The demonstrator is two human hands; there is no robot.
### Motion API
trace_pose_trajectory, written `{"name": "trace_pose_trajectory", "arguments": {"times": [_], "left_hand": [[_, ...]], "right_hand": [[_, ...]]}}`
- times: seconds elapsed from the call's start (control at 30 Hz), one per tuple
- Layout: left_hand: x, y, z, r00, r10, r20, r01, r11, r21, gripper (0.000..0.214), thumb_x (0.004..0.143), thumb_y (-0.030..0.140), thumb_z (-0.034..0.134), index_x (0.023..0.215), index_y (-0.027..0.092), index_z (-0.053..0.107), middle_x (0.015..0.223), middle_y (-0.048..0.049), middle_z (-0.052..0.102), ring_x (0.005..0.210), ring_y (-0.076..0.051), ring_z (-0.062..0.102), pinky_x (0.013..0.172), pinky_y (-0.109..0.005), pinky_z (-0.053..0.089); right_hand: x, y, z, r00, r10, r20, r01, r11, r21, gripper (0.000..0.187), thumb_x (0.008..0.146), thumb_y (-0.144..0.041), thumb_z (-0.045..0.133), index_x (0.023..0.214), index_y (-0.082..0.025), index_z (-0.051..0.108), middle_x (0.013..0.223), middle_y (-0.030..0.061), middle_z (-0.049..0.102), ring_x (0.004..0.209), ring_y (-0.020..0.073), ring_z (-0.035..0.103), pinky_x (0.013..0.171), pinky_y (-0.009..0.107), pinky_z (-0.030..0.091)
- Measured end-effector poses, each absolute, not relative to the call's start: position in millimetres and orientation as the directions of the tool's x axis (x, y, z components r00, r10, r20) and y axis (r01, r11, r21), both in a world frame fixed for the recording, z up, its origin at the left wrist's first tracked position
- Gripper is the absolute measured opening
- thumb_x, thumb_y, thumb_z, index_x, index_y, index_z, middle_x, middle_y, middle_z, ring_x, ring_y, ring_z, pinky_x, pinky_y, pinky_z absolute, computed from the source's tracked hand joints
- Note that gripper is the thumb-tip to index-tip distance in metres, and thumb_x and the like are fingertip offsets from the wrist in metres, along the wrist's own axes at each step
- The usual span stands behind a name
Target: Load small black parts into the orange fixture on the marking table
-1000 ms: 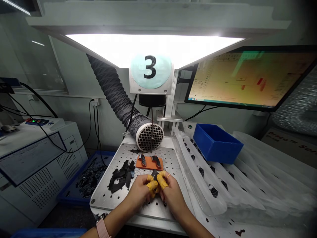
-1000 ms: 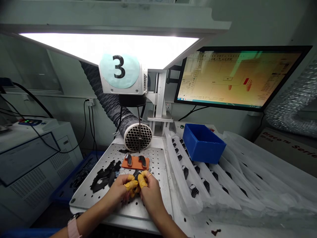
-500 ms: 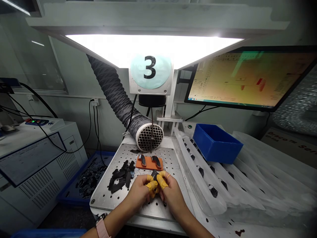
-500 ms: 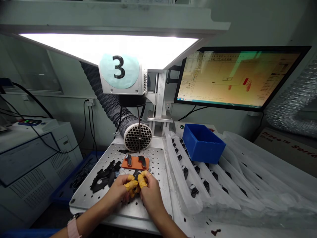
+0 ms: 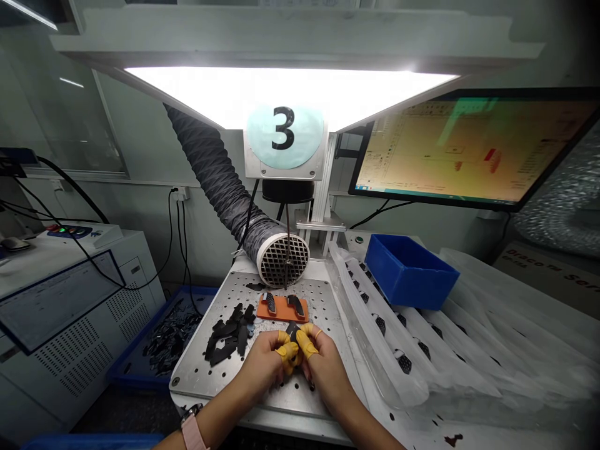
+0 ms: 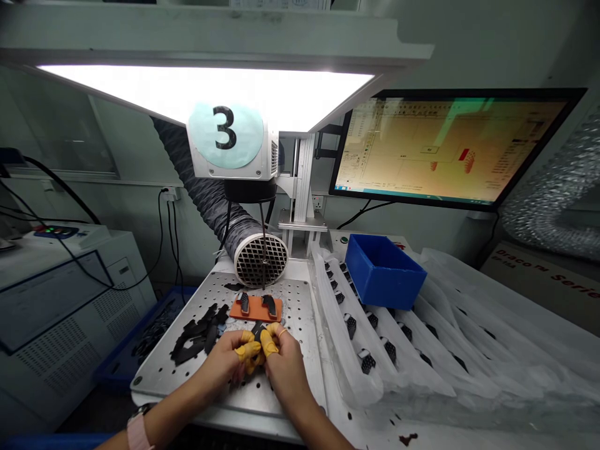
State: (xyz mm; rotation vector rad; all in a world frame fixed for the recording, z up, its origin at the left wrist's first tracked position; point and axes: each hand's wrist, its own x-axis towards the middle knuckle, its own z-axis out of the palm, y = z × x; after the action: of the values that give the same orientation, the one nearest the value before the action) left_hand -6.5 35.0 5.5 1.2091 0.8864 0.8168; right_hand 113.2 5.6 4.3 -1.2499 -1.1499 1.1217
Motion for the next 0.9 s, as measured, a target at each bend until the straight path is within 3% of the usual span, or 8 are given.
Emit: {"name": "trace_pose_trajectory", "arguments": {"times": [0.9], "left_hand": [[-7.2,36.1,4.4,0.424,0.895,-0.137,-0.028,0.164,0.986,0.023,0.061,0.035,0.061,0.055,0.015,0.052,0.042,0.0032,0.051,0.029,-0.004,0.036,0.031,-0.017,0.025]], "right_hand": [[114.0,7.3,-1.2,0.096,0.995,0.036,0.010,0.035,-0.999,0.011,0.080,-0.026,0.047,0.072,-0.020,0.044,0.051,-0.0078,0.043,0.036,0.0061,0.031,0.037,0.021,0.022]]}}
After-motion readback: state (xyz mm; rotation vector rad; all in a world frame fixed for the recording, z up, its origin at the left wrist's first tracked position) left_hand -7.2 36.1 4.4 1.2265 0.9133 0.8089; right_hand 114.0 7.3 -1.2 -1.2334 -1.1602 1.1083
